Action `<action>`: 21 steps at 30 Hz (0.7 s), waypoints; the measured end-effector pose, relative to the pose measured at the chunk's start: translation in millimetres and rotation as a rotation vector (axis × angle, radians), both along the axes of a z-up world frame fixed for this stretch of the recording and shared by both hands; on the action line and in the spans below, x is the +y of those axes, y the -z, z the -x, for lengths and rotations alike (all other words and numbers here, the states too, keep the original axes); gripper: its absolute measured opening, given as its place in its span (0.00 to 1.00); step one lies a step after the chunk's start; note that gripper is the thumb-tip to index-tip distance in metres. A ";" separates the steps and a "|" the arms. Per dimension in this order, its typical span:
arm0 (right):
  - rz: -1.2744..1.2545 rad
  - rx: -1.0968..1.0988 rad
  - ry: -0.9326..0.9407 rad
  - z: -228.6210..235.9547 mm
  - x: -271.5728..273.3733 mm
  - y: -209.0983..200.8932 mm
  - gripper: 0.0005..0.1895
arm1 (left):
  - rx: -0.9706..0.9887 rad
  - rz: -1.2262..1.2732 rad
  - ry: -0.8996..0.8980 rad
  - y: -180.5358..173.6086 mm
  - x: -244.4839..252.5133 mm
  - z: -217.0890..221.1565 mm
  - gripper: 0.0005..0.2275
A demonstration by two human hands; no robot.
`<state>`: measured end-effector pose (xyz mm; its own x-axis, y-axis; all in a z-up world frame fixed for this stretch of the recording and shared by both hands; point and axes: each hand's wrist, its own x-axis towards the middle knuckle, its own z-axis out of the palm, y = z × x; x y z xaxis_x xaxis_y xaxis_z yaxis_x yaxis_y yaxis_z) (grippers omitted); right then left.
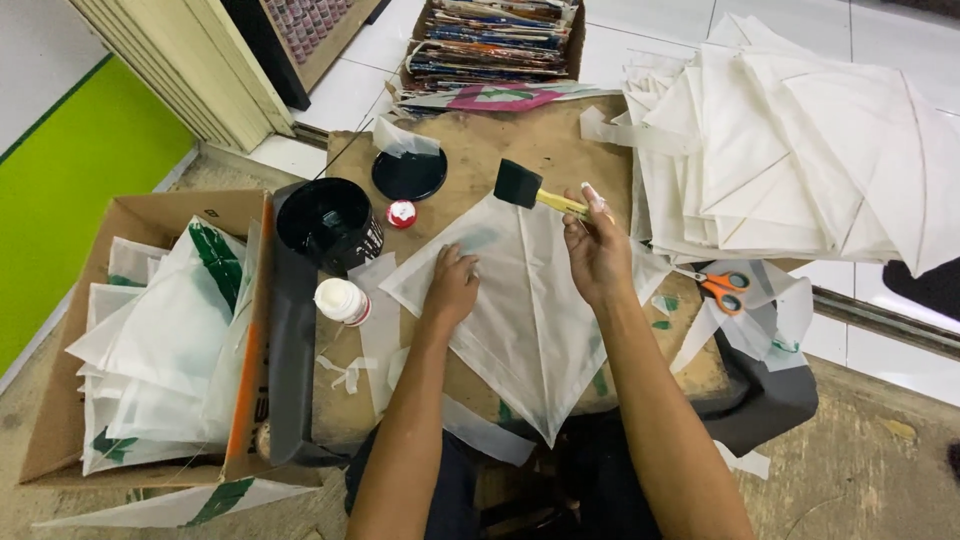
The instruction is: Painting a vertical green stripe on paper kites using a foam brush and then folding and storing them.
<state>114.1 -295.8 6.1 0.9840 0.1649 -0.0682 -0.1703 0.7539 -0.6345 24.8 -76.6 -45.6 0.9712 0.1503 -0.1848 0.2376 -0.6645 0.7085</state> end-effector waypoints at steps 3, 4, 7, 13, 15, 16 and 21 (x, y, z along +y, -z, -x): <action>0.020 0.011 0.017 -1.2 1.4 9.0 0.20 | 0.002 0.038 -0.016 0.0 -0.4 3.6 0.19; 0.021 0.012 0.016 -1.5 2.5 12.3 0.20 | 0.004 0.038 -0.018 1.9 -0.2 3.9 0.19; 0.055 -0.018 0.007 -3.2 3.6 17.1 0.23 | 0.038 0.030 -0.031 2.9 -0.9 2.9 0.20; 0.138 -0.001 -0.011 -2.1 4.1 16.5 0.24 | 0.050 0.032 -0.028 18.1 4.9 -1.9 0.21; 0.190 0.006 -0.010 -5.8 3.6 23.1 0.24 | 0.052 0.041 -0.023 29.2 6.5 -7.2 0.22; 0.190 0.006 -0.010 -4.3 4.4 21.4 0.24 | 0.052 0.041 -0.024 25.0 5.8 -4.9 0.22; 0.244 -0.004 0.013 3.4 4.7 11.6 0.24 | 0.056 0.030 -0.025 9.4 3.6 2.3 0.21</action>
<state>110.7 -291.1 -5.5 0.9862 0.1317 -0.1008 -0.1591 0.5802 -0.7988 22.5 -73.0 -55.0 0.9553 0.1675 -0.2436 0.2935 -0.6366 0.7132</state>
